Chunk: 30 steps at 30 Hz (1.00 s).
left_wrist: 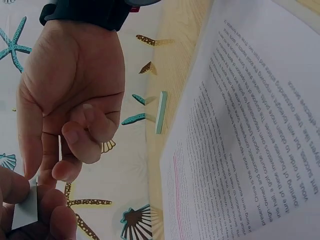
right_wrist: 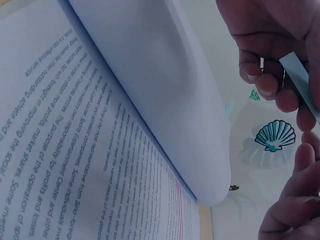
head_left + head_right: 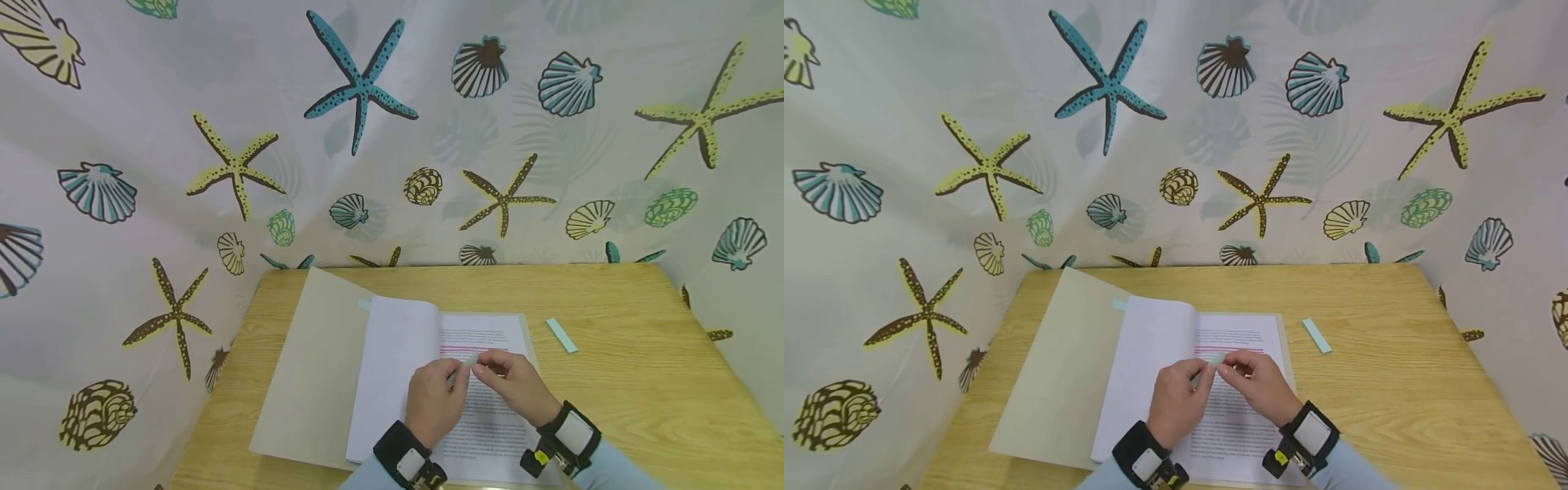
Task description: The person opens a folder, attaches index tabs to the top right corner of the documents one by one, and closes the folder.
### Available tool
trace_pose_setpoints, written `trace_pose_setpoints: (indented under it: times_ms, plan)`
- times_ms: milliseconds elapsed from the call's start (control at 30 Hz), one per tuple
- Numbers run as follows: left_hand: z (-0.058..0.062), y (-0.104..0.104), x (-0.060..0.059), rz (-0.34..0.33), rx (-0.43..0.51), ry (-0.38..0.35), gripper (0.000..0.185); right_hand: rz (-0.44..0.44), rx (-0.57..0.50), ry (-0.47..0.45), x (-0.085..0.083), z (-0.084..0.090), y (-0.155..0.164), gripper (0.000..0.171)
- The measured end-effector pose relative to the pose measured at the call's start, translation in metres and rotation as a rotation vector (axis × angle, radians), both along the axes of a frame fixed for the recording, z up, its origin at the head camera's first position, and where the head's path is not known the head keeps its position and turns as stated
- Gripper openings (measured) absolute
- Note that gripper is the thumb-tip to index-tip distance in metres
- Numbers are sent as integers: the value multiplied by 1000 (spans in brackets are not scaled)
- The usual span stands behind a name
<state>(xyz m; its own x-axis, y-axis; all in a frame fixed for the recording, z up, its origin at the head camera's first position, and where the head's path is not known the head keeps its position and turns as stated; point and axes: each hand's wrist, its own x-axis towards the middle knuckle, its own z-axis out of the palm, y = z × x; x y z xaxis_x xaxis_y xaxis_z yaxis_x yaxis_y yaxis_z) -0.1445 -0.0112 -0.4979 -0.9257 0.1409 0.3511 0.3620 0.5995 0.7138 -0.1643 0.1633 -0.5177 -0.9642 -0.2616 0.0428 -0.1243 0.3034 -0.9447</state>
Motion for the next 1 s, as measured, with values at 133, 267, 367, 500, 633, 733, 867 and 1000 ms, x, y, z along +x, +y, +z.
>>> trace_pose_setpoints:
  times_ms: [133, 267, 367, 500, 633, 733, 867, 1000]
  plan:
    - [-2, 1, 1, 2, -4, 5, 20, -31, -43, 31, 2, 5, -4, 13]
    - [-3, 2, 3, 57, -58, 70, 13, -95, 44, 201, 5, 9, -8, 7]
    - [-1, 3, 5, 87, -82, 121, 24, -165, 184, 404, 7, 10, -10, 10]
    - [0, 4, 5, 39, -10, 157, 24, -217, 300, 625, 10, 11, -12, 17]
    - [-3, 5, 4, -21, 99, 153, 22, -223, 328, 713, 12, 14, -13, 14]
    - [-4, 6, 4, -53, 168, 129, 24, -219, 321, 745, 12, 15, -13, 11]
    - [-2, 5, 4, -126, 298, 23, 27, -203, 295, 778, 13, 14, -13, 10]
    - [5, 3, 4, -195, 502, -242, 29, -173, 261, 774, 14, 15, -14, 13]
